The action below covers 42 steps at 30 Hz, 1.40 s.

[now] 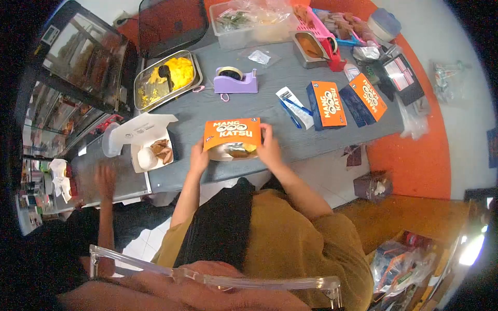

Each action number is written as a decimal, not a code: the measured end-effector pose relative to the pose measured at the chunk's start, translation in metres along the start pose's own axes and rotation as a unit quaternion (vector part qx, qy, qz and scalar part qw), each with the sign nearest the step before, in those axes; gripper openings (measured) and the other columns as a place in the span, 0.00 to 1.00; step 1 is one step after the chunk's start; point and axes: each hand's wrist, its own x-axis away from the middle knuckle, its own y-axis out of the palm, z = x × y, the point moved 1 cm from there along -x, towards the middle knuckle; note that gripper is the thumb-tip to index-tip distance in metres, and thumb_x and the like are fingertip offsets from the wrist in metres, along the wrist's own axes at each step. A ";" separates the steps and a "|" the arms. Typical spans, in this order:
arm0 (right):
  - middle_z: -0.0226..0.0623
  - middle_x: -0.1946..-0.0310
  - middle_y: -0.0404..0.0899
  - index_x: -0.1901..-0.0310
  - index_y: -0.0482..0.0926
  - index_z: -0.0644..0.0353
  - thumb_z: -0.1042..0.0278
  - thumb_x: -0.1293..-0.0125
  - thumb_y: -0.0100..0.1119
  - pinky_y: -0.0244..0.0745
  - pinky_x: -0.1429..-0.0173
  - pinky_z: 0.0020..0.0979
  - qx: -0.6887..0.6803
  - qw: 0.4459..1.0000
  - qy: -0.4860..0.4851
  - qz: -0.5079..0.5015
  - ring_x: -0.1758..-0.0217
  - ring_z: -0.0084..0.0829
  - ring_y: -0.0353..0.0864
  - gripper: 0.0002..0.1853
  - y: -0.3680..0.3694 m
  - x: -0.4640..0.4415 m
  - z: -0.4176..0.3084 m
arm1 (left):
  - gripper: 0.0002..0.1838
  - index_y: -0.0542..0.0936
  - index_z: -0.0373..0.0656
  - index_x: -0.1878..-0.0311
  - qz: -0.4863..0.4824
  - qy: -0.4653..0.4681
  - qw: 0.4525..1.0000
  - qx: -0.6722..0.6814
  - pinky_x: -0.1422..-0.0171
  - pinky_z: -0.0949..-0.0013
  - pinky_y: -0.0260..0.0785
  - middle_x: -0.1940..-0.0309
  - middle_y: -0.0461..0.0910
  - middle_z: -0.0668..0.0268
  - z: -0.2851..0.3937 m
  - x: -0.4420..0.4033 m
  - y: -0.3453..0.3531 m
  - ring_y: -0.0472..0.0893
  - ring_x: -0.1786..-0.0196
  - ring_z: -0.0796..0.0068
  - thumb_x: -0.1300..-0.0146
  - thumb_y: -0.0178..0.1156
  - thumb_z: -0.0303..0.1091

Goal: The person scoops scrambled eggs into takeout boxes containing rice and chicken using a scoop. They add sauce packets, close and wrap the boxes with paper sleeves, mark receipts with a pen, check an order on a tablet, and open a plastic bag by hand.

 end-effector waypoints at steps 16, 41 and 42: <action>0.57 0.40 0.54 0.34 0.44 0.58 0.57 0.43 0.54 0.55 0.38 0.47 0.203 0.946 -0.068 -0.242 0.35 0.48 0.53 0.40 -0.025 0.003 -0.014 | 0.46 0.41 0.47 0.32 -0.101 0.027 0.921 -0.376 0.34 0.49 0.47 0.37 0.53 0.45 0.016 0.026 -0.011 0.53 0.34 0.46 0.47 0.57 0.47; 0.45 0.48 0.65 0.44 0.66 0.55 0.68 0.43 0.50 0.59 0.42 0.48 0.340 0.913 -0.195 0.113 0.42 0.47 0.61 0.23 -0.050 -0.062 0.010 | 0.38 0.58 0.51 0.35 -0.086 0.161 0.918 -0.352 0.39 0.30 0.28 0.32 0.45 0.62 0.007 0.054 0.023 0.42 0.30 0.54 0.48 0.55 0.56; 0.44 0.52 0.65 0.45 0.66 0.57 0.71 0.44 0.50 0.62 0.46 0.46 0.408 0.897 -0.148 0.087 0.46 0.46 0.63 0.22 -0.067 -0.064 0.016 | 0.39 0.58 0.50 0.35 -0.039 0.143 0.905 -0.399 0.39 0.29 0.28 0.32 0.46 0.62 0.007 0.057 0.031 0.43 0.30 0.54 0.49 0.55 0.56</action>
